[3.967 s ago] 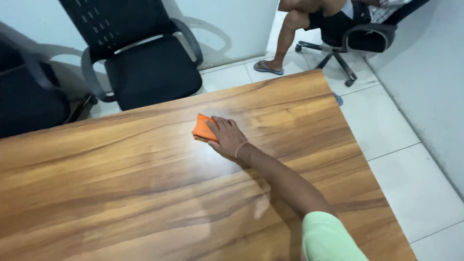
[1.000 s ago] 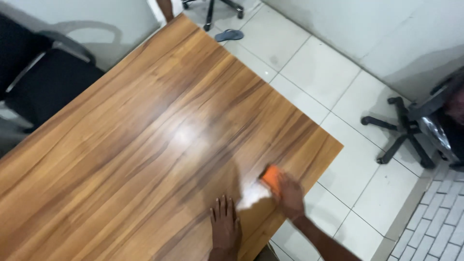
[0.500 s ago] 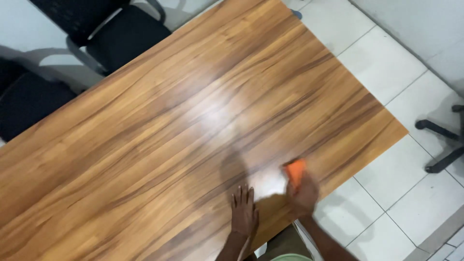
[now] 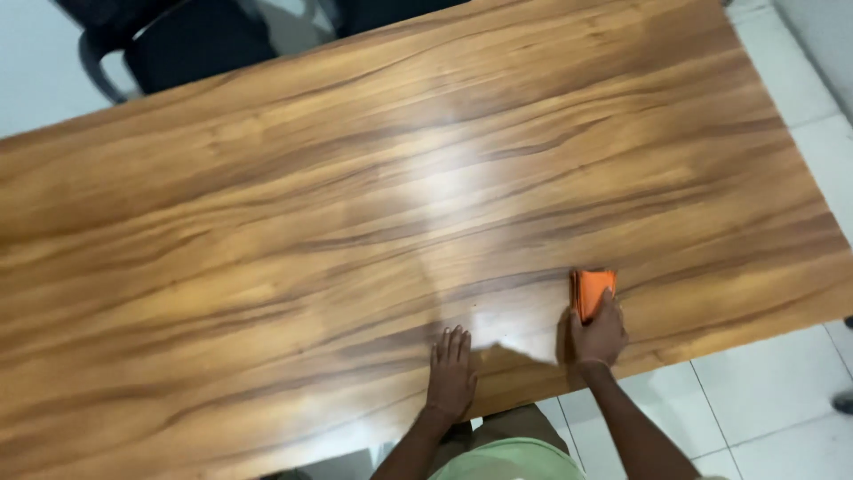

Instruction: The person cleans a large wooden table with a cloth and then wipes individual plates and a bowl from a basket.

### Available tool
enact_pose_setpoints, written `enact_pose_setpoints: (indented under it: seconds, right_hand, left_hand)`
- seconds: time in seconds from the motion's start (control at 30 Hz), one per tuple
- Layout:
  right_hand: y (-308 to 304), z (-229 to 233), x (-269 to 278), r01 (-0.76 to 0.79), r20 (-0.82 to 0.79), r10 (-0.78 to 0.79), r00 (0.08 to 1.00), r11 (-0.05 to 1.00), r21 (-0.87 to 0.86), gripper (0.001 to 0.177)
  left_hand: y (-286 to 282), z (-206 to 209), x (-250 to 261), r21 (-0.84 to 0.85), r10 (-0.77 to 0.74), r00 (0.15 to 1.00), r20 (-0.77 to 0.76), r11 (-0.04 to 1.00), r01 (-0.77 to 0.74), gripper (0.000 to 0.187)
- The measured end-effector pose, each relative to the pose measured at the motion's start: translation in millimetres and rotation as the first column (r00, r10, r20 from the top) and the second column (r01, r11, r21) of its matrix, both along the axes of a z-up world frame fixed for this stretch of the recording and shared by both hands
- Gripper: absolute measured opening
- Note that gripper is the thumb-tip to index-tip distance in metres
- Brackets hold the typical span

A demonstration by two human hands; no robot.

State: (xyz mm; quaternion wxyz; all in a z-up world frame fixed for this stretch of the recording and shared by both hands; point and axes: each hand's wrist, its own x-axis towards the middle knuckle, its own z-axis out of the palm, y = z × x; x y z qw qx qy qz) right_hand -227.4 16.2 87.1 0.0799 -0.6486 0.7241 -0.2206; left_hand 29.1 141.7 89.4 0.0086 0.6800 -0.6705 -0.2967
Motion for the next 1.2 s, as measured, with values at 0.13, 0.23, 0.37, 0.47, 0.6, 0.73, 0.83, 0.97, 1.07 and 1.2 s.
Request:
enact_pose_setpoints:
  seconds: [0.13,0.23,0.37,0.47,0.6,0.73,0.83,0.97,1.07,1.2]
  right_hand:
    - [9,-49,96,-0.202,0.25,0.197,0.948,0.979,-0.004,0.068]
    - [81,-72,175,-0.709,0.158,0.692,0.705,0.697,0.108,0.079]
    - [101,-31,165,-0.895,0.046,0.894,0.447,0.445,0.041,0.073]
    - [65,-18,111,-0.816,0.092,0.817,0.569,0.546,0.192,0.073]
    - [11,-32,-8,-0.21,-0.137,0.249,0.959,0.946,0.248,0.087]
    - [22,-37,-30,0.099,-0.319,-0.085,0.944,0.995,0.028,0.082]
    - [70,-17,48,0.174,-0.165,-0.141,0.976,0.964,0.202,0.069]
    - [161,13,210,-0.241,0.015,0.241,0.97,0.957,0.16,0.057]
    - [198,31,254,-0.549,0.141,0.537,0.832,0.76,0.347,0.073]
    - [190,12,205,-0.423,0.06,0.426,0.903,0.853,0.306,0.071]
  left_hand:
    - [13,-16,0,-0.126,0.194,0.973,-0.122,0.97,-0.209,0.084]
    - [37,-33,12,-0.272,0.457,0.873,-0.167,0.83,-0.487,0.069]
    - [60,10,39,-0.332,0.61,0.752,-0.248,0.676,-0.658,0.058]
    - [72,9,53,-0.361,0.639,0.702,-0.314,0.603,-0.711,0.054]
    - [83,3,67,-0.358,0.6,0.754,-0.268,0.665,-0.656,0.05]
    - [81,9,88,-0.364,0.484,0.832,-0.27,0.749,-0.554,0.051]
    - [93,5,107,-0.458,0.331,0.86,-0.387,0.741,-0.491,0.04]
    - [112,0,160,-0.462,0.221,0.931,-0.29,0.82,-0.338,0.053]
    - [130,3,181,-0.439,0.222,0.903,-0.367,0.815,-0.379,0.056]
    - [150,17,229,-0.394,0.214,0.906,-0.365,0.846,-0.358,0.05]
